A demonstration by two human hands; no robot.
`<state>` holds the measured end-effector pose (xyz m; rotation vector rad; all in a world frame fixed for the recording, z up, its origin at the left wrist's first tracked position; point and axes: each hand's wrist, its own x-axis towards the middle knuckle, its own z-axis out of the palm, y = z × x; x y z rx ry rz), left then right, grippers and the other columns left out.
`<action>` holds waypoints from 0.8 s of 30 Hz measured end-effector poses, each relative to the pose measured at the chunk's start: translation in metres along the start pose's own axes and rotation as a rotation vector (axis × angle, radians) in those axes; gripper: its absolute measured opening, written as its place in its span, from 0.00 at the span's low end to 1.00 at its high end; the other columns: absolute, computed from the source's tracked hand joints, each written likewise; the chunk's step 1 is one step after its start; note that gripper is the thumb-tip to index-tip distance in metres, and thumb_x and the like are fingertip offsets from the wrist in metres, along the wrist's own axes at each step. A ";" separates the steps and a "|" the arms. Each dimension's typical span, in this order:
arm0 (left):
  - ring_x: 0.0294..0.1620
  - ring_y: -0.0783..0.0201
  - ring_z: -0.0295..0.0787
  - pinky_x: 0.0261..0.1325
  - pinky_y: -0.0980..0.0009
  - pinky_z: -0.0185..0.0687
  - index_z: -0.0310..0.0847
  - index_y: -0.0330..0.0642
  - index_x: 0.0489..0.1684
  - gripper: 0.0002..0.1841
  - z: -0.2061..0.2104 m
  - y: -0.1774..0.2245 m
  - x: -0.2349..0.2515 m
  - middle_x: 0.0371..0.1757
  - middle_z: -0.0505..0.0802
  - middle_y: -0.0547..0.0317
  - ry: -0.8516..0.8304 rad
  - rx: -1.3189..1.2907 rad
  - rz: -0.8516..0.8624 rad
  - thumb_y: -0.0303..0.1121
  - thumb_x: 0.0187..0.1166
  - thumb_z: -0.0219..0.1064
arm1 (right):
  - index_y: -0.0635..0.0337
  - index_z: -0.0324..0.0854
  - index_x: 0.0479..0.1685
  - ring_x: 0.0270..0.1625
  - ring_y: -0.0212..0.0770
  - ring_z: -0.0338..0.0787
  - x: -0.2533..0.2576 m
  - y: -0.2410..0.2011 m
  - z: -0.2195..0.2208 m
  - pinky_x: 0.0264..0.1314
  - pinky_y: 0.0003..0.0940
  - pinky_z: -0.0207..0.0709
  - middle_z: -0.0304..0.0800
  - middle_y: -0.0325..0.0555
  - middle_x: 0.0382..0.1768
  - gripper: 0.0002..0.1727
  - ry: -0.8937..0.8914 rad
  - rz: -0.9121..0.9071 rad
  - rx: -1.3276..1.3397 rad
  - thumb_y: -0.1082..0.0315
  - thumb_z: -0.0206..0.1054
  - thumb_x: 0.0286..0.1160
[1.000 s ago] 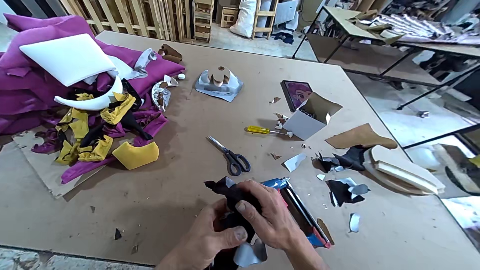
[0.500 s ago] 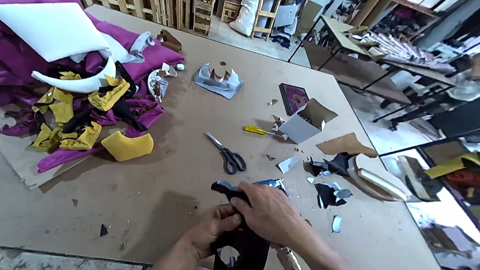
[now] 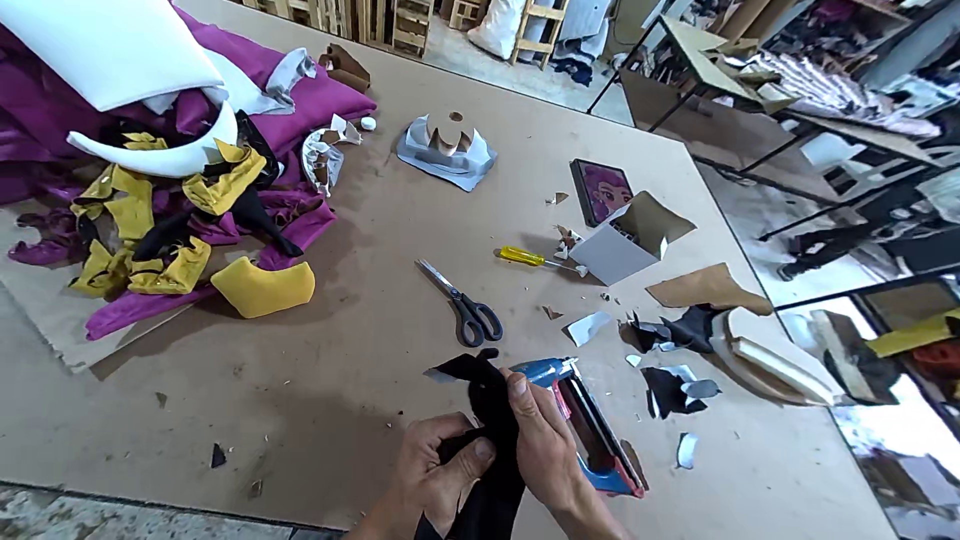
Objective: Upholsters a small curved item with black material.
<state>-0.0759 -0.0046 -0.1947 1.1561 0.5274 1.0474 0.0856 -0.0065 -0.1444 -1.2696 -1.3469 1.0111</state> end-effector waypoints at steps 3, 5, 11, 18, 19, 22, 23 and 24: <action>0.34 0.79 0.88 0.39 0.79 0.86 0.91 0.38 0.34 0.16 0.000 -0.001 0.004 0.34 0.94 0.64 0.046 0.055 0.042 0.43 0.83 0.68 | 0.44 0.84 0.35 0.37 0.19 0.90 0.002 -0.001 0.013 0.45 0.21 0.86 0.90 0.25 0.29 0.33 0.109 -0.002 0.126 0.35 0.39 0.88; 0.39 0.80 0.88 0.44 0.79 0.85 0.90 0.39 0.33 0.15 -0.001 -0.005 0.008 0.36 0.93 0.65 0.097 0.114 0.085 0.42 0.82 0.69 | 0.41 0.84 0.34 0.36 0.19 0.90 0.005 0.002 0.022 0.45 0.21 0.86 0.90 0.23 0.29 0.32 0.207 0.043 0.240 0.36 0.37 0.90; 0.62 0.67 0.88 0.65 0.70 0.86 0.88 0.39 0.29 0.13 -0.024 -0.007 0.027 0.55 0.92 0.52 0.209 0.602 0.203 0.37 0.81 0.67 | 0.47 0.83 0.23 0.28 0.29 0.87 0.043 0.045 0.063 0.35 0.28 0.83 0.86 0.33 0.22 0.38 0.450 0.139 0.799 0.41 0.30 0.89; 0.42 0.65 0.95 0.39 0.68 0.92 0.87 0.43 0.28 0.14 -0.050 -0.039 0.039 0.43 0.96 0.55 0.101 1.174 0.255 0.38 0.81 0.62 | 0.61 0.89 0.45 0.47 0.40 0.94 0.052 0.115 0.073 0.47 0.34 0.87 0.95 0.50 0.47 0.51 0.344 0.319 1.314 0.33 0.21 0.84; 0.43 0.66 0.96 0.38 0.67 0.92 0.88 0.44 0.28 0.13 -0.049 -0.042 0.039 0.44 0.96 0.57 0.072 1.193 0.237 0.38 0.81 0.62 | 0.63 0.89 0.47 0.56 0.45 0.93 0.044 0.116 0.072 0.56 0.38 0.86 0.95 0.54 0.53 0.53 0.399 0.355 1.358 0.31 0.21 0.83; 0.45 0.69 0.96 0.37 0.68 0.92 0.91 0.48 0.32 0.12 -0.048 -0.053 0.039 0.49 0.97 0.63 0.002 1.258 0.224 0.36 0.81 0.62 | 0.69 0.79 0.68 0.76 0.55 0.83 0.025 0.116 0.066 0.78 0.49 0.75 0.87 0.62 0.69 0.55 0.520 0.456 1.429 0.33 0.16 0.84; 0.43 0.69 0.96 0.34 0.68 0.92 0.91 0.48 0.31 0.11 -0.048 -0.056 0.039 0.49 0.97 0.64 -0.011 1.291 0.241 0.35 0.79 0.62 | 0.66 0.76 0.74 0.77 0.54 0.82 0.020 0.112 0.064 0.79 0.49 0.74 0.86 0.60 0.71 0.53 0.555 0.512 1.431 0.35 0.15 0.85; 0.43 0.69 0.96 0.33 0.68 0.91 0.90 0.48 0.31 0.10 -0.047 -0.058 0.038 0.49 0.97 0.64 -0.024 1.319 0.255 0.34 0.78 0.62 | 0.65 0.74 0.77 0.77 0.52 0.82 0.017 0.106 0.061 0.79 0.48 0.74 0.86 0.60 0.71 0.50 0.602 0.564 1.433 0.38 0.16 0.87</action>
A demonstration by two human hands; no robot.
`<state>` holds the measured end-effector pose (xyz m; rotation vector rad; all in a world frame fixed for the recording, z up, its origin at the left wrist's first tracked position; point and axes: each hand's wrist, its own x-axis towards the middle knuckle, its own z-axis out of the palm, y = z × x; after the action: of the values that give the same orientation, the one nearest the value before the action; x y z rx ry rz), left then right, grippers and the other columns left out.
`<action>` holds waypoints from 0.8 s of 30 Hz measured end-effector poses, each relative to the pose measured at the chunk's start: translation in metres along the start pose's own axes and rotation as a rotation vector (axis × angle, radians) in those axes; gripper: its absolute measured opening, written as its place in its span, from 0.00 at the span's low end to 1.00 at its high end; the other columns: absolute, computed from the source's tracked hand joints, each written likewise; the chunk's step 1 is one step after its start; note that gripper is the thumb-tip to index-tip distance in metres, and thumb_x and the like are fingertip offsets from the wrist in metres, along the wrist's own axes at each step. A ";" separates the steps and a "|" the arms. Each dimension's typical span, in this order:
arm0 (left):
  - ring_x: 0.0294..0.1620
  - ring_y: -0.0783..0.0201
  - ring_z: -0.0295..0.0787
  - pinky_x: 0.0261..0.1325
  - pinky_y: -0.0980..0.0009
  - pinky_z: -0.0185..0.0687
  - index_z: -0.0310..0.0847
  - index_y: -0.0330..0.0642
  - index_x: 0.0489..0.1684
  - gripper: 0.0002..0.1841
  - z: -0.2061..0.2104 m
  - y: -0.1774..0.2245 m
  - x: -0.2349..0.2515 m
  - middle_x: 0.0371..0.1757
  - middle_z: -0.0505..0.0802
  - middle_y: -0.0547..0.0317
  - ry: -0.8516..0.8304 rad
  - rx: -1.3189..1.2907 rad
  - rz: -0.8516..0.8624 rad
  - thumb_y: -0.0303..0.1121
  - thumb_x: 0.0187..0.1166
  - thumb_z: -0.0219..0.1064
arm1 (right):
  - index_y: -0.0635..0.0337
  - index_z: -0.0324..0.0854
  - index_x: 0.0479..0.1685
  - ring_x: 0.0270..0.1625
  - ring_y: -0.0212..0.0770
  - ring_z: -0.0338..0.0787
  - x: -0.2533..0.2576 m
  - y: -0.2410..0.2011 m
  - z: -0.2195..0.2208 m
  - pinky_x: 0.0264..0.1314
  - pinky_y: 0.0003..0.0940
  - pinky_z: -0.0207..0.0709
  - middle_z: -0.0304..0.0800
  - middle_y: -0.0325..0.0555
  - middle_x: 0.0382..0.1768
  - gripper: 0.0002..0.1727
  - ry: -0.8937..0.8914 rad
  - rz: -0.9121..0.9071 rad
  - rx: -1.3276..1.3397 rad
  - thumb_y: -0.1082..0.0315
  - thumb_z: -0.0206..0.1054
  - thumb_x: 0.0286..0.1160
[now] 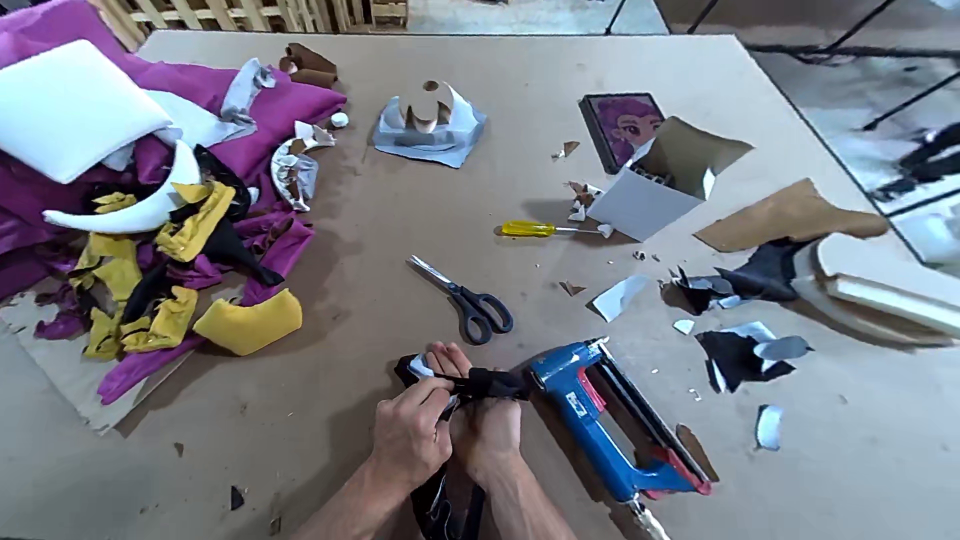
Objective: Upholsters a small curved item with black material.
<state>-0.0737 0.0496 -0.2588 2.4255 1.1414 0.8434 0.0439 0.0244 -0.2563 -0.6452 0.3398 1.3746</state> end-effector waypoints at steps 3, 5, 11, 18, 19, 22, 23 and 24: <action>0.43 0.69 0.96 0.33 0.69 0.91 0.90 0.48 0.30 0.09 0.003 -0.002 -0.001 0.50 0.97 0.64 -0.019 0.057 0.049 0.33 0.75 0.63 | 0.59 0.77 0.67 0.60 0.45 0.91 -0.021 -0.009 0.012 0.57 0.41 0.84 0.92 0.52 0.58 0.40 0.212 0.032 -0.010 0.44 0.21 0.92; 0.44 0.68 0.96 0.33 0.69 0.91 0.89 0.48 0.30 0.08 0.005 -0.005 -0.001 0.50 0.97 0.64 -0.039 0.073 0.075 0.32 0.75 0.63 | 0.59 0.76 0.58 0.47 0.45 0.90 -0.034 -0.019 0.012 0.47 0.41 0.84 0.90 0.51 0.46 0.38 0.340 0.082 -0.073 0.41 0.24 0.92; 0.43 0.68 0.96 0.34 0.72 0.90 0.89 0.46 0.29 0.08 0.006 -0.010 -0.004 0.48 0.97 0.64 -0.066 0.126 0.176 0.30 0.72 0.63 | 0.65 0.88 0.59 0.52 0.44 0.94 -0.116 -0.090 -0.038 0.54 0.42 0.89 0.93 0.53 0.53 0.16 0.362 -0.672 -1.732 0.70 0.63 0.77; 0.43 0.70 0.96 0.34 0.73 0.90 0.90 0.47 0.29 0.08 0.006 -0.017 -0.002 0.48 0.98 0.65 -0.062 0.074 0.186 0.28 0.72 0.63 | 0.58 0.69 0.86 0.52 0.68 0.91 -0.078 -0.139 -0.063 0.49 0.67 0.83 0.89 0.64 0.55 0.46 0.503 -0.674 -2.328 0.60 0.79 0.59; 0.43 0.70 0.96 0.35 0.74 0.90 0.90 0.47 0.29 0.09 0.005 -0.017 -0.004 0.48 0.98 0.65 -0.053 0.055 0.178 0.28 0.72 0.63 | 0.58 0.70 0.85 0.51 0.68 0.92 -0.086 -0.144 -0.053 0.50 0.70 0.83 0.91 0.63 0.54 0.44 0.527 -0.600 -2.308 0.64 0.76 0.58; 0.45 0.69 0.96 0.38 0.74 0.91 0.90 0.47 0.30 0.09 0.008 -0.019 -0.006 0.49 0.98 0.64 -0.025 0.004 0.141 0.29 0.74 0.63 | 0.67 0.82 0.68 0.39 0.64 0.92 -0.133 -0.150 -0.014 0.37 0.70 0.79 0.93 0.62 0.39 0.31 0.588 -0.441 -2.279 0.61 0.68 0.61; 0.46 0.69 0.96 0.38 0.74 0.91 0.90 0.47 0.30 0.09 0.007 -0.019 -0.008 0.49 0.98 0.64 -0.018 -0.011 0.129 0.29 0.74 0.62 | 0.70 0.85 0.54 0.34 0.61 0.91 -0.150 -0.147 -0.005 0.34 0.66 0.78 0.91 0.61 0.32 0.24 0.561 -0.395 -2.244 0.60 0.69 0.64; 0.46 0.69 0.97 0.38 0.73 0.91 0.90 0.47 0.30 0.09 0.007 -0.020 -0.008 0.49 0.98 0.63 -0.010 -0.026 0.122 0.29 0.74 0.62 | 0.71 0.86 0.45 0.34 0.56 0.93 -0.163 -0.140 0.002 0.36 0.60 0.82 0.92 0.59 0.31 0.22 0.516 -0.349 -2.201 0.57 0.71 0.67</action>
<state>-0.0845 0.0551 -0.2776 2.4960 0.9806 0.8756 0.1495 -0.1123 -0.1287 -2.6479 -1.1085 0.6884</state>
